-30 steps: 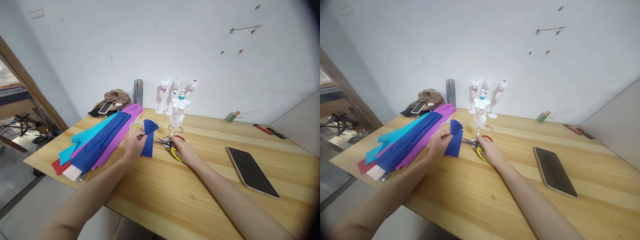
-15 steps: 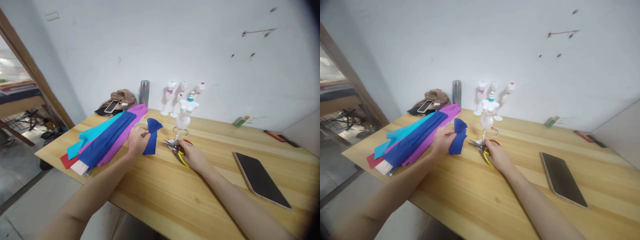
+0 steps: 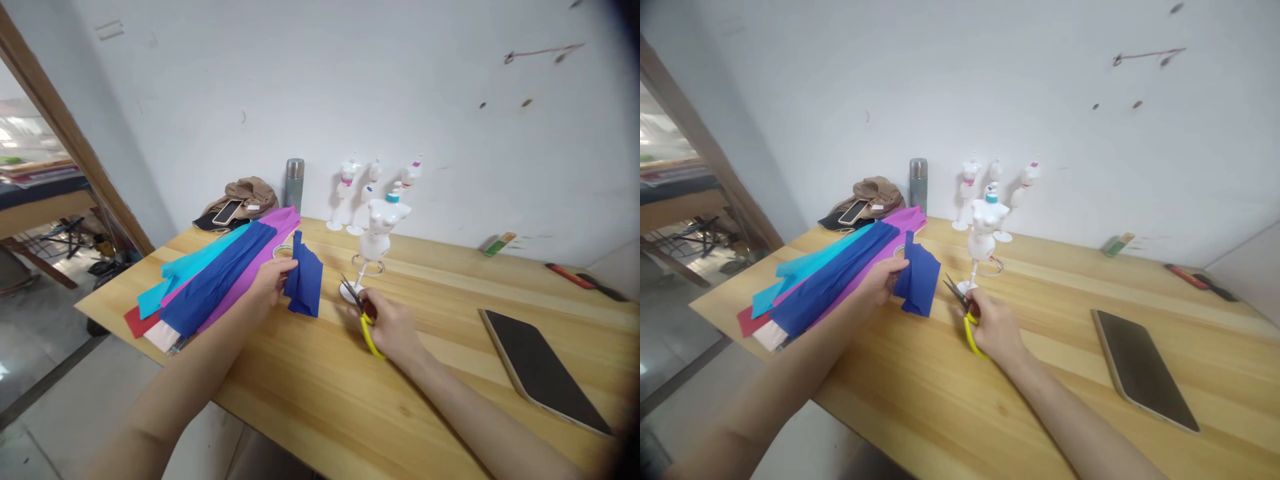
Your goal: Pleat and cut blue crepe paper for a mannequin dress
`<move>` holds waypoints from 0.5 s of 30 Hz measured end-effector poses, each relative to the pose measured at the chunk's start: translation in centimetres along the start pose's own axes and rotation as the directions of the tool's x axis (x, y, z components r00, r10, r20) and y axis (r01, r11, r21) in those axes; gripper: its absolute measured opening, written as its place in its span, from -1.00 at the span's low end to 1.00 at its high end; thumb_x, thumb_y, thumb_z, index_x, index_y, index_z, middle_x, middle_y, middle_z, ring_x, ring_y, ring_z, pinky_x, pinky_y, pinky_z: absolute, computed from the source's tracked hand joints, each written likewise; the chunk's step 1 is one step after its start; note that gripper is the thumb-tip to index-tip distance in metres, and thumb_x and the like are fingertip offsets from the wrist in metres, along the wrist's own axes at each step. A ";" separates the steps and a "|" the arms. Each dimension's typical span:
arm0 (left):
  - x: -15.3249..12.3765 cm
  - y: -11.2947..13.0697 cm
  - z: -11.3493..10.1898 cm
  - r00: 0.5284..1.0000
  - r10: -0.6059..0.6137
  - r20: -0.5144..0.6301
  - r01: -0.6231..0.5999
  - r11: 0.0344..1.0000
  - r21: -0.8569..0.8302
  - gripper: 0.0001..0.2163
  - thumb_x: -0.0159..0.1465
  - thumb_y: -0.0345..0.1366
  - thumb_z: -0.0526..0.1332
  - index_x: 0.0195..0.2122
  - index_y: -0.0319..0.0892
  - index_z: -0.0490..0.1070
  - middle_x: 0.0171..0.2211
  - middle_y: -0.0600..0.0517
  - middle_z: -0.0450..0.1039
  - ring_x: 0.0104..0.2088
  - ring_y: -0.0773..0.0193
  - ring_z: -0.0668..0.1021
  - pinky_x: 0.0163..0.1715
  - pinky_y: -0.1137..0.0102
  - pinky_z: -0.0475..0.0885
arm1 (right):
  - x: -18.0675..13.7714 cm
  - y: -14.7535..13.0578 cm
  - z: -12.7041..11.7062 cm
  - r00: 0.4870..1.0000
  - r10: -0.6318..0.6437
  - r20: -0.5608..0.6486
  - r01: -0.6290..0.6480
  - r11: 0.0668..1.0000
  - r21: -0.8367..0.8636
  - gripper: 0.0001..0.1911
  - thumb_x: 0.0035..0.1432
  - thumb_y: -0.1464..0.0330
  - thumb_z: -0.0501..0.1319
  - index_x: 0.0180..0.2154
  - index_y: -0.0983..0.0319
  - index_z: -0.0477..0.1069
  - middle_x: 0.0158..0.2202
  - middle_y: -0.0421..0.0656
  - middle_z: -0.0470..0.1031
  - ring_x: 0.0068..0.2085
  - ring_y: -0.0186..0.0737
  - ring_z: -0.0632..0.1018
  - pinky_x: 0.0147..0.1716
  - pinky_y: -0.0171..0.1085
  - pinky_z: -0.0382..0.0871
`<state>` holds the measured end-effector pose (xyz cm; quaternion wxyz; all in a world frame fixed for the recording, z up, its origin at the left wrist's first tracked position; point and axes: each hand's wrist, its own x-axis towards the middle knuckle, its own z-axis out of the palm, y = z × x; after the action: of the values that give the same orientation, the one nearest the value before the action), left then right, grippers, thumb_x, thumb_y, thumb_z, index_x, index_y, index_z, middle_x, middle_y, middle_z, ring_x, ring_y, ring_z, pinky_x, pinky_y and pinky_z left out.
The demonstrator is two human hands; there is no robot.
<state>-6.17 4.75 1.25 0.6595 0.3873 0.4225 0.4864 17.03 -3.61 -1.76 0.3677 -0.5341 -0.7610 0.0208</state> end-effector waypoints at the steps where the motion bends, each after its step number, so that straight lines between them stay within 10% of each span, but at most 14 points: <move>1: 0.0 0.0 0.0 1.000 -0.012 0.009 0.012 1.000 -0.012 -0.76 -0.11 -0.24 0.37 -0.43 -0.25 0.50 -0.48 -0.04 0.53 -0.51 0.27 0.52 -0.52 0.42 0.36 | -0.1 -1.1 0.0 0.996 0.076 0.049 -0.082 0.989 0.121 -0.78 0.14 0.18 0.16 -0.35 0.18 0.24 -0.58 -0.25 0.31 -0.58 -0.28 0.34 -0.55 -0.29 0.20; 5: -0.3 0.0 0.3 0.998 -0.039 0.053 0.042 0.998 -0.044 -0.79 -0.07 -0.27 0.35 -0.42 -0.27 0.49 -0.51 -0.04 0.52 -0.53 0.25 0.52 -0.51 0.40 0.37 | -1.4 -5.4 0.1 0.878 0.176 0.445 -0.457 0.588 0.668 -0.64 0.15 0.01 0.14 -0.29 0.14 0.16 -0.64 -0.34 0.26 -0.67 -0.32 0.29 -0.68 -0.33 0.16; 8: -0.7 0.1 0.7 0.992 -0.047 0.116 0.058 0.994 -0.092 -0.84 -0.01 -0.30 0.32 -0.41 -0.26 0.49 -0.54 -0.03 0.51 -0.51 0.23 0.53 -0.46 0.37 0.40 | -2.7 -7.4 0.5 0.792 0.089 0.604 -0.599 0.301 0.741 -0.55 0.10 -0.04 0.20 -0.25 0.17 0.19 -0.63 -0.32 0.33 -0.63 -0.34 0.35 -0.64 -0.36 0.19; 15: -1.4 -0.2 1.4 0.985 -0.074 0.153 0.099 0.982 -0.161 -0.86 0.08 -0.31 0.27 -0.34 -0.24 0.49 -0.42 -0.07 0.55 -0.37 0.15 0.58 -0.39 0.35 0.45 | -3.9 -8.7 0.6 0.704 0.017 0.710 -0.710 0.012 0.704 -0.44 -0.01 -0.11 0.25 -0.21 0.19 0.23 -0.51 -0.24 0.44 -0.49 -0.26 0.54 -0.56 -0.36 0.30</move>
<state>-5.08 3.23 1.79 0.7396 0.3462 0.3470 0.4612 10.34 -10.34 -0.60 0.3776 -0.3188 -0.4392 0.7502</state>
